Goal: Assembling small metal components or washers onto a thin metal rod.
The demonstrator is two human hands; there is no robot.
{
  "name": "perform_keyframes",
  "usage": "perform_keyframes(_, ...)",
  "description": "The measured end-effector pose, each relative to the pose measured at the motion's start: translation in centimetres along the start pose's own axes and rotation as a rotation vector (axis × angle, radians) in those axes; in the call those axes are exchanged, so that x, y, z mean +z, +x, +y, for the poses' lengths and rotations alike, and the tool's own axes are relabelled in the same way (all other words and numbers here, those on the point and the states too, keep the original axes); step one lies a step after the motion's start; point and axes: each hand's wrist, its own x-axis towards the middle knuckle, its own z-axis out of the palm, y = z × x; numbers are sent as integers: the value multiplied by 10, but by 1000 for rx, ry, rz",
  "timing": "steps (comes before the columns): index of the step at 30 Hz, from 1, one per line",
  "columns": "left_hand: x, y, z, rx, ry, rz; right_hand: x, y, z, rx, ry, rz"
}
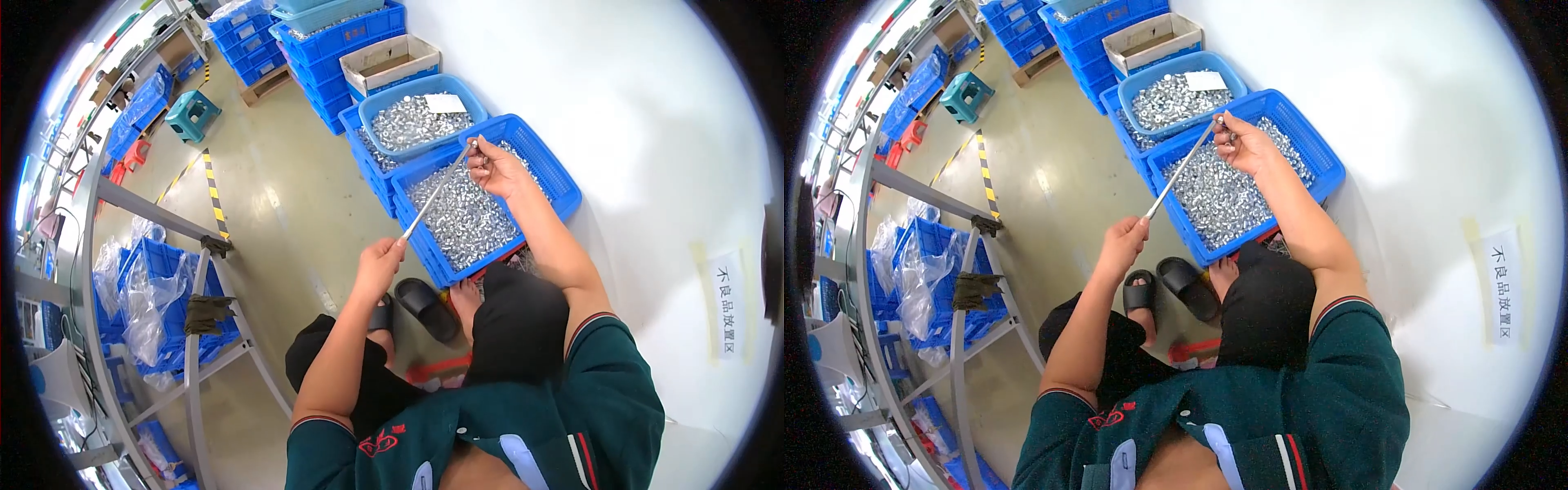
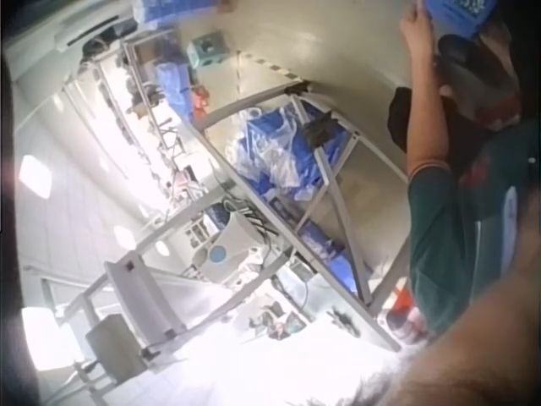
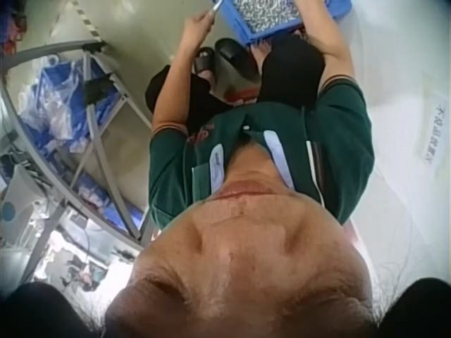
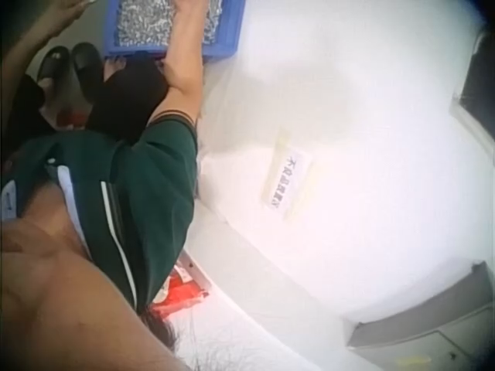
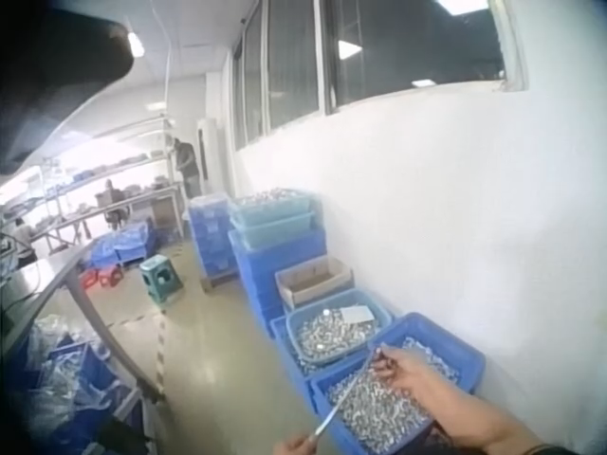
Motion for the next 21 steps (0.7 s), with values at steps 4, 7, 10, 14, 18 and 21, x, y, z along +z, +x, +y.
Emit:
perform_keyframes(4,1,0,0,15,-7,-1,5,1,6,15,-18,-10)
perform_keyframes(7,2,-1,0,18,-14,0,7,2,5,-32,-49,-7)
perform_keyframes(10,2,-3,1,35,-8,17,13,-1,3,-154,-299,36)
perform_keyframes(14,4,-2,4,24,13,48,26,-4,17,-156,-797,51)
perform_keyframes(18,6,3,10,-28,-91,70,33,-8,49,238,-761,-153)
perform_keyframes(21,9,5,12,4,-149,65,27,-8,47,398,-761,-223)
